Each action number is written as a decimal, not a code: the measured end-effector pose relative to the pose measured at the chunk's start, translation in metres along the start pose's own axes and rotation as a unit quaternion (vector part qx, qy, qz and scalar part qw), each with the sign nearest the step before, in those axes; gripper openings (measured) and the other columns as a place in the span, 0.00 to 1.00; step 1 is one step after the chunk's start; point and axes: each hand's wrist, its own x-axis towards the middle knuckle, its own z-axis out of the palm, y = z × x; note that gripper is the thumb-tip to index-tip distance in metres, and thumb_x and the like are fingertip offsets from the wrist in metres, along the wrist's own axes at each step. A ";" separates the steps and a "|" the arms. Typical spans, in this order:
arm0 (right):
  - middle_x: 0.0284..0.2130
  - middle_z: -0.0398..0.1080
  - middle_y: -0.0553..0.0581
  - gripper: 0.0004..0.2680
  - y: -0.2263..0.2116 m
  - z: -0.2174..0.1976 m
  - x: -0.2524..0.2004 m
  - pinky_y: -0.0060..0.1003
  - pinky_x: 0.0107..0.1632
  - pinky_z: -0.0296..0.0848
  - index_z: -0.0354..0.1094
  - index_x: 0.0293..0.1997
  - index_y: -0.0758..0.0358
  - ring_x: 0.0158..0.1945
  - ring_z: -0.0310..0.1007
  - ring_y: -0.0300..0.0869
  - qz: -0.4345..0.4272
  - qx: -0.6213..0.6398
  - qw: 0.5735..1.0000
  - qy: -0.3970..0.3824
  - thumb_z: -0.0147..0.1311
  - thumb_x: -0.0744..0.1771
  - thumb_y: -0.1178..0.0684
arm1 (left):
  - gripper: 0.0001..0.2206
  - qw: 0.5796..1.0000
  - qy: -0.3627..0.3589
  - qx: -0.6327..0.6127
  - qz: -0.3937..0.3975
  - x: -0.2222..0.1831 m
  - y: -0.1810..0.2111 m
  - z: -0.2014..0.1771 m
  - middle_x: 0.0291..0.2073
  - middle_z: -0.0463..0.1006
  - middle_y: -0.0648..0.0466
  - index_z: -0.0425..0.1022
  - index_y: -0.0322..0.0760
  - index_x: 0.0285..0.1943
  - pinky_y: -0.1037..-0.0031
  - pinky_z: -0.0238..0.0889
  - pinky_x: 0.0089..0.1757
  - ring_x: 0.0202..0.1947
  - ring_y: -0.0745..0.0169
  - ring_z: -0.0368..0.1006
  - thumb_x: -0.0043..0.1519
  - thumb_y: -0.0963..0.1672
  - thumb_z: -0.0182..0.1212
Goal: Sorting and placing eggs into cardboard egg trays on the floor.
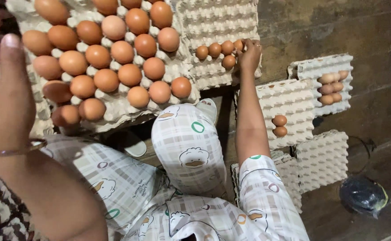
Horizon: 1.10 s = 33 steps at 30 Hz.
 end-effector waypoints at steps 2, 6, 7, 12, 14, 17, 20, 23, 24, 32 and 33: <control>0.42 0.69 0.51 0.13 0.006 0.006 0.003 0.39 0.46 0.70 0.71 0.43 0.56 0.44 0.67 0.46 -0.078 -0.073 0.994 0.025 0.58 0.58 0.65 | 0.11 0.999 0.015 -0.047 0.005 0.003 0.006 -0.004 0.61 0.69 0.25 0.60 0.13 0.71 0.55 0.64 0.60 0.57 0.33 0.68 0.82 0.26 0.47; 0.45 0.69 0.55 0.15 -0.026 -0.008 0.004 0.39 0.49 0.69 0.73 0.44 0.54 0.45 0.70 0.47 0.149 0.113 0.982 -0.033 0.43 0.64 0.39 | 0.12 0.997 0.063 -0.037 -0.012 0.005 0.008 -0.012 0.57 0.72 0.31 0.61 0.18 0.67 0.60 0.64 0.57 0.54 0.41 0.70 0.79 0.27 0.50; 0.46 0.69 0.61 0.14 -0.024 -0.003 0.008 0.44 0.49 0.70 0.69 0.51 0.57 0.48 0.68 0.52 0.038 -0.008 0.999 0.011 0.49 0.62 0.49 | 0.07 0.995 0.084 -0.047 -0.019 0.003 0.008 -0.014 0.55 0.73 0.33 0.63 0.18 0.64 0.62 0.65 0.56 0.52 0.45 0.70 0.81 0.29 0.51; 0.43 0.72 0.59 0.13 -0.100 -0.030 -0.005 0.46 0.48 0.71 0.66 0.53 0.58 0.47 0.70 0.52 -0.129 -0.025 0.985 0.115 0.58 0.63 0.56 | 0.12 0.978 0.152 -0.122 -0.073 -0.005 -0.023 -0.024 0.41 0.73 0.42 0.69 0.18 0.51 0.72 0.65 0.46 0.40 0.59 0.67 0.87 0.39 0.49; 0.36 0.74 0.54 0.08 -0.145 -0.051 -0.018 0.38 0.40 0.72 0.70 0.45 0.58 0.38 0.72 0.45 -0.266 0.051 0.952 0.140 0.53 0.63 0.58 | 0.03 0.985 0.171 -0.009 -0.033 -0.004 -0.021 -0.030 0.43 0.65 0.44 0.65 0.22 0.51 0.67 0.58 0.45 0.40 0.55 0.58 0.79 0.33 0.52; 0.36 0.72 0.55 0.07 -0.216 -0.085 -0.047 0.36 0.39 0.72 0.71 0.42 0.62 0.35 0.70 0.43 -0.343 0.102 0.928 0.102 0.54 0.63 0.61 | 0.29 0.970 0.217 -0.067 -0.090 -0.010 -0.030 -0.024 0.60 0.61 0.42 0.48 0.45 0.69 0.67 0.70 0.54 0.57 0.49 0.68 0.76 0.28 0.62; 0.36 0.71 0.55 0.06 -0.277 -0.110 -0.082 0.35 0.41 0.71 0.70 0.43 0.65 0.38 0.68 0.43 -0.431 0.142 0.888 0.065 0.55 0.64 0.63 | 0.36 0.949 0.263 -0.099 -0.140 -0.031 -0.078 -0.014 0.71 0.74 0.46 0.43 0.65 0.81 0.71 0.79 0.64 0.61 0.58 0.78 0.86 0.33 0.67; 0.35 0.74 0.56 0.06 -0.320 -0.115 -0.110 0.37 0.43 0.70 0.72 0.41 0.66 0.40 0.66 0.45 -0.480 0.157 0.863 0.003 0.55 0.62 0.61 | 0.31 0.933 0.298 -0.132 -0.155 -0.020 -0.070 -0.019 0.68 0.70 0.47 0.47 0.56 0.77 0.71 0.77 0.62 0.56 0.59 0.78 0.79 0.33 0.64; 0.35 0.74 0.56 0.06 -0.330 -0.112 -0.116 0.37 0.43 0.70 0.72 0.41 0.66 0.40 0.66 0.45 -0.484 0.159 0.861 0.004 0.55 0.62 0.61 | 0.31 0.932 0.302 -0.131 -0.153 -0.016 -0.062 -0.022 0.68 0.70 0.47 0.47 0.56 0.77 0.71 0.77 0.62 0.56 0.59 0.78 0.79 0.33 0.64; 0.31 0.74 0.53 0.09 -0.389 -0.048 -0.122 0.46 0.40 0.66 0.74 0.37 0.56 0.38 0.64 0.51 -0.586 -0.034 0.806 -0.072 0.62 0.57 0.52 | 0.14 0.932 0.292 -0.200 -0.078 0.004 -0.029 -0.036 0.51 0.58 0.48 0.57 0.39 0.55 0.72 0.60 0.48 0.43 0.61 0.66 0.66 0.33 0.52; 0.31 0.74 0.53 0.09 -0.391 -0.036 -0.119 0.46 0.40 0.66 0.74 0.37 0.56 0.38 0.64 0.51 -0.587 -0.033 0.806 -0.068 0.62 0.57 0.52 | 0.14 0.932 0.293 -0.199 -0.075 0.004 -0.031 -0.034 0.51 0.58 0.48 0.57 0.39 0.55 0.72 0.60 0.48 0.43 0.61 0.66 0.66 0.33 0.52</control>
